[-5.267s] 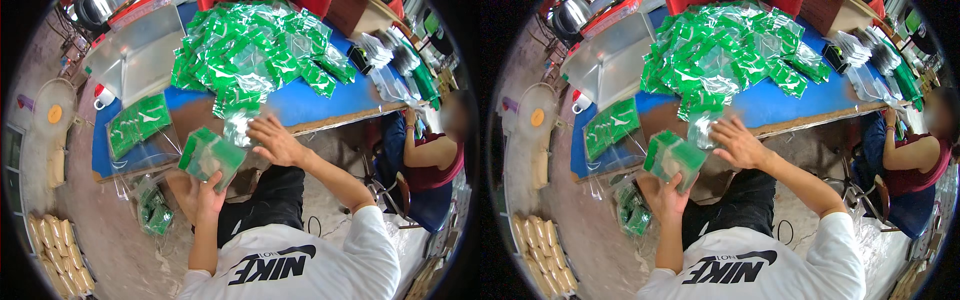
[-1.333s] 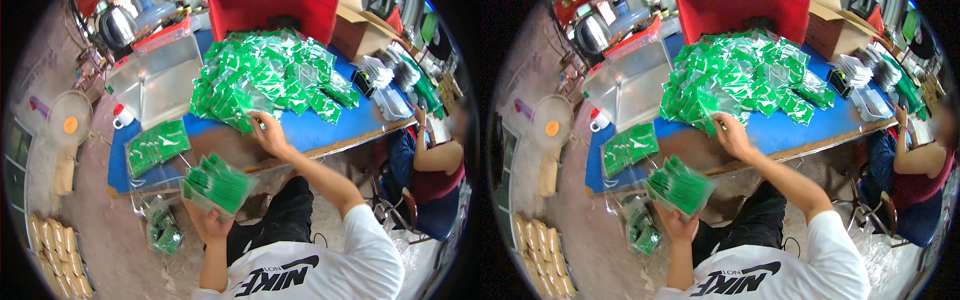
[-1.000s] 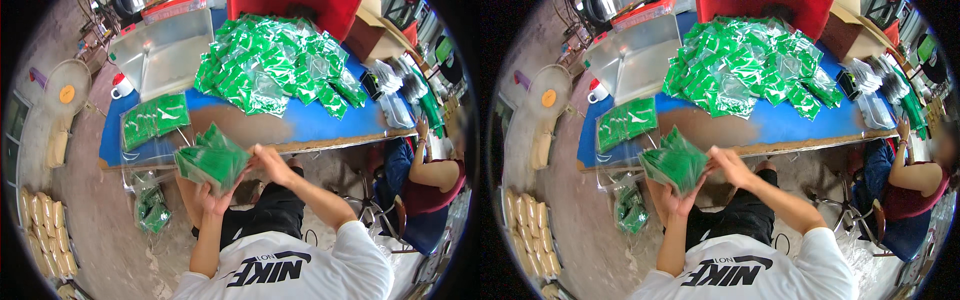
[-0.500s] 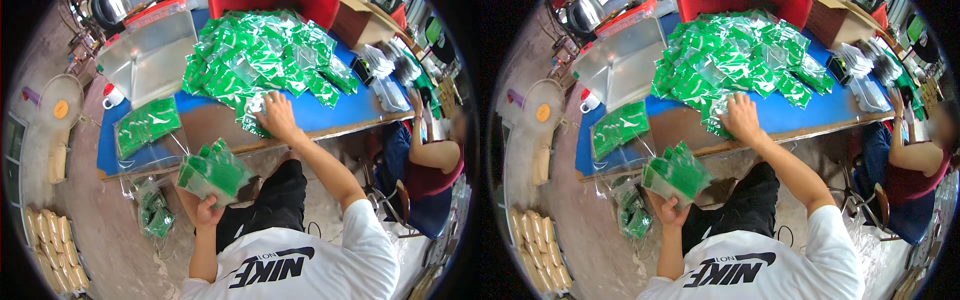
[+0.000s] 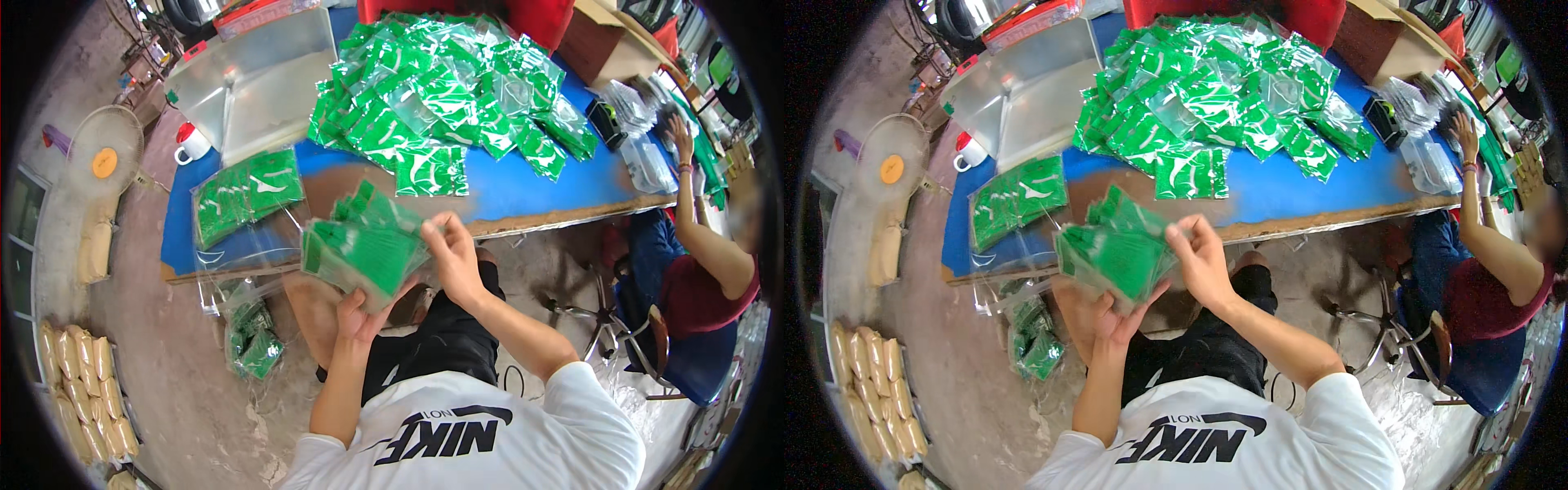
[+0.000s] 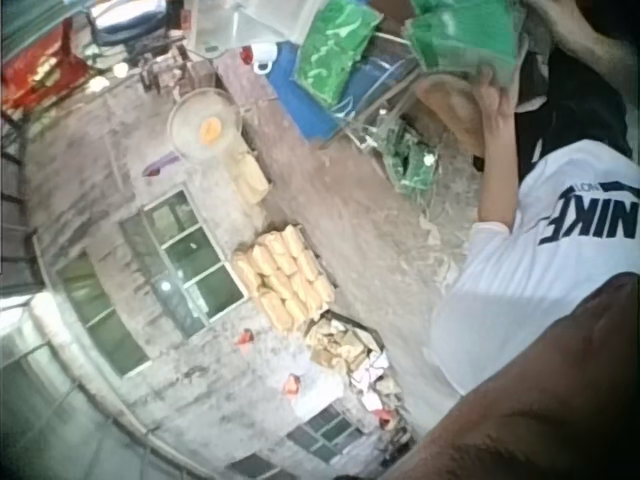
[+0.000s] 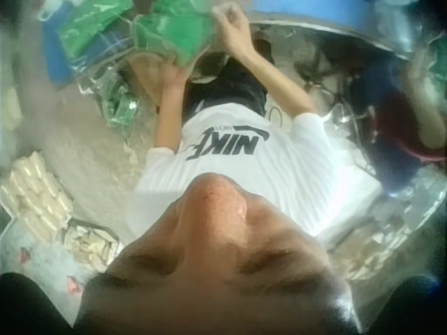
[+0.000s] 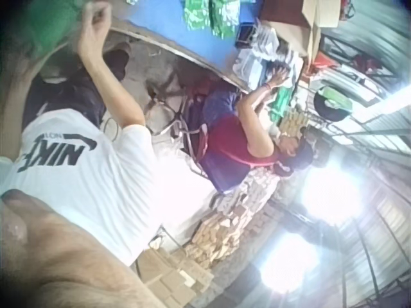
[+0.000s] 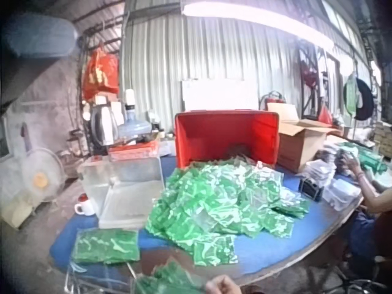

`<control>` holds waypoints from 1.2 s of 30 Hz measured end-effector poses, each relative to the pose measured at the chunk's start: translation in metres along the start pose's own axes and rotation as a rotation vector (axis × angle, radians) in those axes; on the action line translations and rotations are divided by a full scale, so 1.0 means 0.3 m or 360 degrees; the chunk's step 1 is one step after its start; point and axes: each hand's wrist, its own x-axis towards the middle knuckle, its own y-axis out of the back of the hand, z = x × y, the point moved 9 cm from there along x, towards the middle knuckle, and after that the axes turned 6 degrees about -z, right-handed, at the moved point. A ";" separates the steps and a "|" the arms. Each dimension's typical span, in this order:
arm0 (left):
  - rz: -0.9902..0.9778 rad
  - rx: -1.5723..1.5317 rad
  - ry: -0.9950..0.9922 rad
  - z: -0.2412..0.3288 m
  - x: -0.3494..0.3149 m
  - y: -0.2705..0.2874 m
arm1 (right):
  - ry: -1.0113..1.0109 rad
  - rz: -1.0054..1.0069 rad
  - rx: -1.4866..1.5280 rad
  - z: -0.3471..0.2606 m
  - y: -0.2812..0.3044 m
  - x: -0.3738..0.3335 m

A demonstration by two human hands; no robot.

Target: Counting and organizing green sachets and placing them into larger plastic bags.

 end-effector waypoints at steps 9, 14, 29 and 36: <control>0.0170 0.1591 -0.0265 0.340 0.172 -0.063 | 0.0415 -0.0762 -0.1077 -0.231 -0.184 0.192; -0.0335 0.2397 -0.0365 0.346 0.267 -0.072 | 0.0492 -0.0733 -0.1023 -0.019 -0.169 0.261; -0.0155 0.2170 -0.0249 0.369 0.282 -0.097 | 0.0558 -0.0698 -0.1177 -0.060 -0.210 0.287; -0.0140 0.2583 -0.0070 0.400 0.316 -0.018 | 0.0605 -0.0771 -0.1178 -0.042 -0.210 0.305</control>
